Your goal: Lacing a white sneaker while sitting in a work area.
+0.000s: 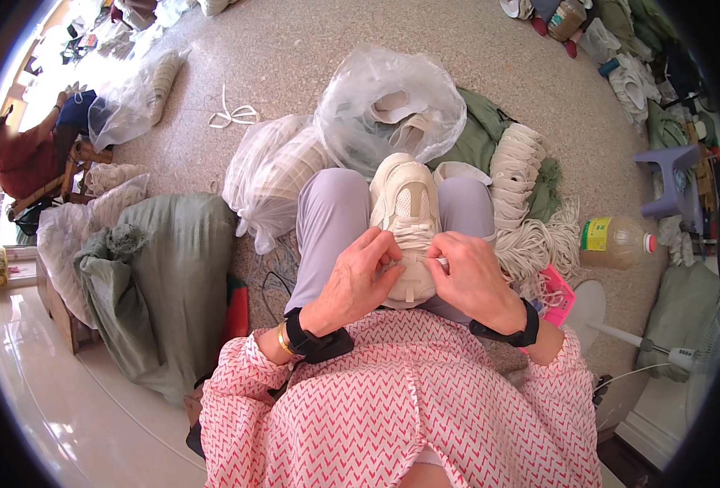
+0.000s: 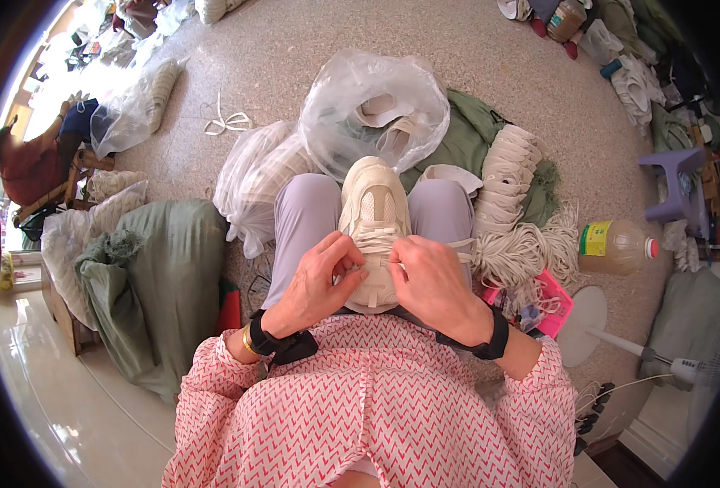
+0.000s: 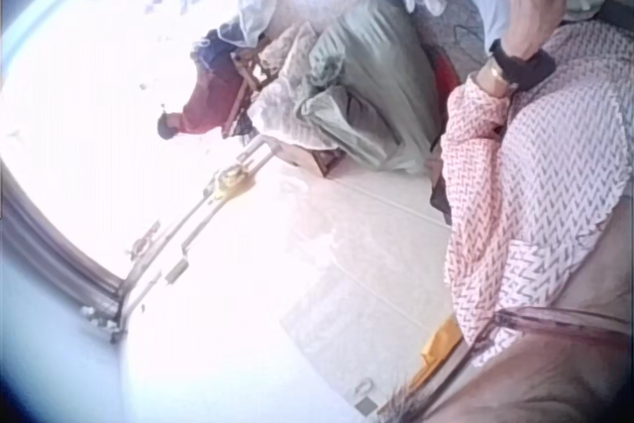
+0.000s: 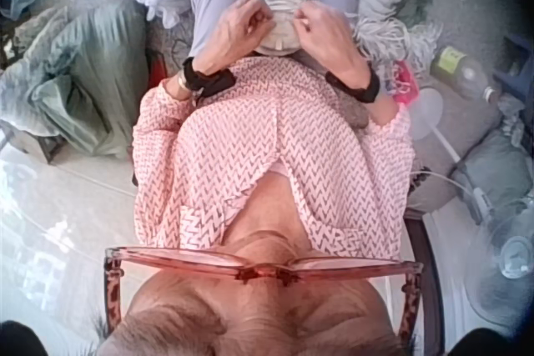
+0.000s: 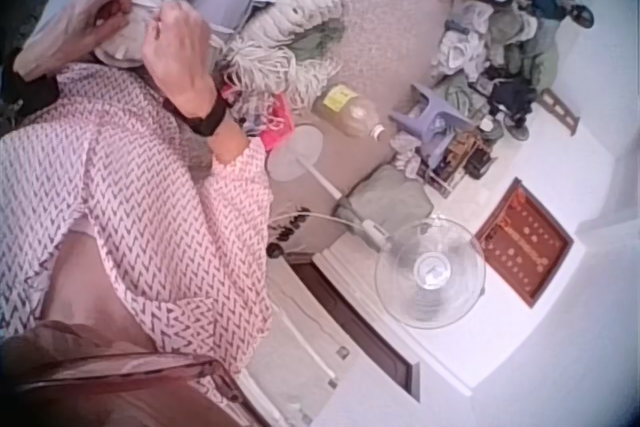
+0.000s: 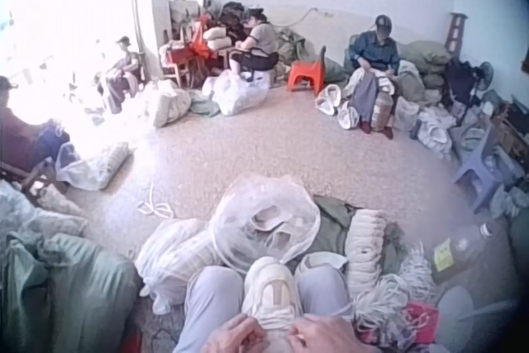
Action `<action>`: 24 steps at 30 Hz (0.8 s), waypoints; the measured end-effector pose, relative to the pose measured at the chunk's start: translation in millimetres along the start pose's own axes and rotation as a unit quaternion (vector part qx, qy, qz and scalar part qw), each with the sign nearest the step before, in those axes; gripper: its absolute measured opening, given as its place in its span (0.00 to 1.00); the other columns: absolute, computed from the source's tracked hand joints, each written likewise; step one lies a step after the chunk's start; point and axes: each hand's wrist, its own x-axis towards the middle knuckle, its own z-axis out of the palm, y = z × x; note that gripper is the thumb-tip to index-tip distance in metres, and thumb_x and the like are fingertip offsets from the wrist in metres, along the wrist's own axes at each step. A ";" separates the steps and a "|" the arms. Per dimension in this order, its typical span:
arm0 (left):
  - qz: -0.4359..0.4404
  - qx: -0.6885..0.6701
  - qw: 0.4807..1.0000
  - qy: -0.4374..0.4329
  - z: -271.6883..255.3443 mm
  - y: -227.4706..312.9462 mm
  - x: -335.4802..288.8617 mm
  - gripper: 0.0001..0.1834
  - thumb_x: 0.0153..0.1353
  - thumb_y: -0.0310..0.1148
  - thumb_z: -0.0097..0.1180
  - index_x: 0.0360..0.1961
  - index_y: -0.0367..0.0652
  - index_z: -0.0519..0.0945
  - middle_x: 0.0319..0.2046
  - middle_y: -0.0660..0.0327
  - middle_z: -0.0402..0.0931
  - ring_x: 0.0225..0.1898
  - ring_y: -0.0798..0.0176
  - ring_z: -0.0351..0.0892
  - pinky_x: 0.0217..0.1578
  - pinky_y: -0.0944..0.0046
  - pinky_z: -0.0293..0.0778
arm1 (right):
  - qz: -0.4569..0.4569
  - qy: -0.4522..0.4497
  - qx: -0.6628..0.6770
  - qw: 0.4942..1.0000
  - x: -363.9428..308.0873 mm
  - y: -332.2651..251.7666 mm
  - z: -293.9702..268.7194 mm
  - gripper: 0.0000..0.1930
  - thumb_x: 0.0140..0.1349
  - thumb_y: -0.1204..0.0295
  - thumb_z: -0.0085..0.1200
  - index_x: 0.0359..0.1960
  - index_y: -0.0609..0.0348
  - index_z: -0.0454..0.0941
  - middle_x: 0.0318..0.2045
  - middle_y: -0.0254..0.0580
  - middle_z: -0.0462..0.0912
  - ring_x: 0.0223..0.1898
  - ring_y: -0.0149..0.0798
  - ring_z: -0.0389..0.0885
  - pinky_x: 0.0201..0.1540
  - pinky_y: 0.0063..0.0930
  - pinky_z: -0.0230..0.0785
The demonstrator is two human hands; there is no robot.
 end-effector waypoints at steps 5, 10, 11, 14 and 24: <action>0.009 -0.003 1.000 0.015 2.0 -2.4 -0.7 0.09 0.60 0.21 0.65 0.38 0.36 0.76 0.32 0.57 0.70 0.30 0.60 0.74 0.32 0.61 0.72 | 0.035 0.009 0.061 0.997 0.7 2.0 10.3 0.04 0.60 0.77 0.61 0.32 0.64 0.79 0.30 0.53 0.82 0.32 0.59 0.82 0.35 0.49 0.72; 0.013 -0.002 1.000 0.021 2.0 -3.2 -1.0 0.09 0.61 0.22 0.65 0.38 0.36 0.76 0.32 0.58 0.70 0.30 0.60 0.74 0.32 0.61 0.72 | 0.083 0.006 0.120 0.989 -1.7 -1.1 11.0 0.04 0.61 0.76 0.62 0.33 0.64 0.81 0.30 0.53 0.83 0.31 0.58 0.82 0.34 0.47 0.72; 0.014 -0.003 1.000 0.020 2.1 -2.5 -1.1 0.09 0.61 0.22 0.65 0.38 0.36 0.76 0.32 0.58 0.70 0.30 0.60 0.74 0.32 0.61 0.72 | 0.055 0.008 0.097 0.994 -4.2 -1.5 8.7 0.04 0.61 0.76 0.62 0.33 0.63 0.80 0.30 0.52 0.82 0.32 0.58 0.82 0.35 0.48 0.72; 0.009 0.003 1.000 0.019 2.3 -2.7 -2.4 0.09 0.60 0.21 0.64 0.38 0.37 0.75 0.33 0.56 0.71 0.31 0.56 0.75 0.32 0.59 0.74 | 0.011 0.004 0.035 0.999 -8.3 -2.4 3.6 0.04 0.62 0.77 0.60 0.35 0.63 0.79 0.31 0.51 0.82 0.33 0.57 0.83 0.35 0.48 0.73; 0.017 0.012 1.000 0.022 3.7 -0.6 0.1 0.10 0.59 0.20 0.64 0.38 0.37 0.74 0.33 0.54 0.71 0.34 0.51 0.77 0.34 0.55 0.75 | -0.036 0.021 -0.054 0.998 -4.7 -3.7 20.9 0.05 0.65 0.76 0.57 0.38 0.60 0.74 0.34 0.49 0.80 0.33 0.56 0.83 0.34 0.49 0.74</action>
